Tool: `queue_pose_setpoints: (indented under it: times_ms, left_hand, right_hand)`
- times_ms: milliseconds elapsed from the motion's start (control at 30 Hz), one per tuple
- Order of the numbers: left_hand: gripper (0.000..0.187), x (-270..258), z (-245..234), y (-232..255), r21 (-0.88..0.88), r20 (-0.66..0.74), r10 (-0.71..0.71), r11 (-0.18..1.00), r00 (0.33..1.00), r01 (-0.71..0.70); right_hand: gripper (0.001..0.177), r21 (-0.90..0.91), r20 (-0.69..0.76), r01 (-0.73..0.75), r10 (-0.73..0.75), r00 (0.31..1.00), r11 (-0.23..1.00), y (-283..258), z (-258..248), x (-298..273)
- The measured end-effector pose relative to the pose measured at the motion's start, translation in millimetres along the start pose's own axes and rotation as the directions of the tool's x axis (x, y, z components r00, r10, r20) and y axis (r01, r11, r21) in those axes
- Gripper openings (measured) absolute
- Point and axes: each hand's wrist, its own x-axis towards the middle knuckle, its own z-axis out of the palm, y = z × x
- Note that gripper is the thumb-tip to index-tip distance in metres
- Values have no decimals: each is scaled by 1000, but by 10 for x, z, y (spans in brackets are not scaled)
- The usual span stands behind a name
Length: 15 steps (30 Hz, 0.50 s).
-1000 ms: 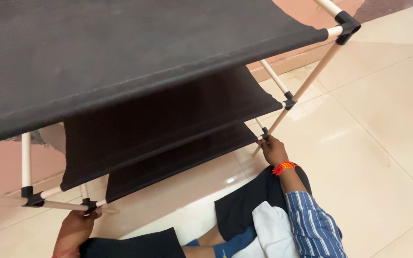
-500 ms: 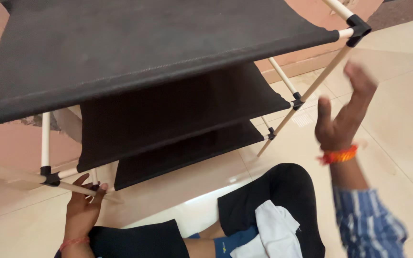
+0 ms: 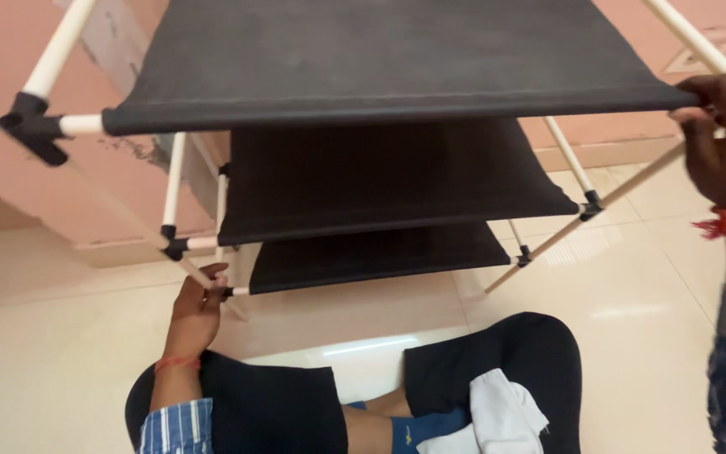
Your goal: The person assembles a three-tier fabric shelf by connecting white PVC pipes with black corner joints and attaching black fabric shelves. They sit on the floor, insert the pipes into the joints, and secure the fabric layers to the frame.
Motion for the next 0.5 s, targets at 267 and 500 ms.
queue_pose_setpoints:
  times_ms: [267, 500]
  left_hand:
    - [20, -49, -15, 166, 13, -23, 10, 1000, 1000, -9]
    - [20, -56, 4, 149, 8, -22, -5, 1000, 1000, 6]
  right_hand:
    - [37, 294, 53, -30, 15, 999, 955, 450, 353, -235]
    - [41, 164, -18, 95, -93, 995, 982, 31, 190, 10]
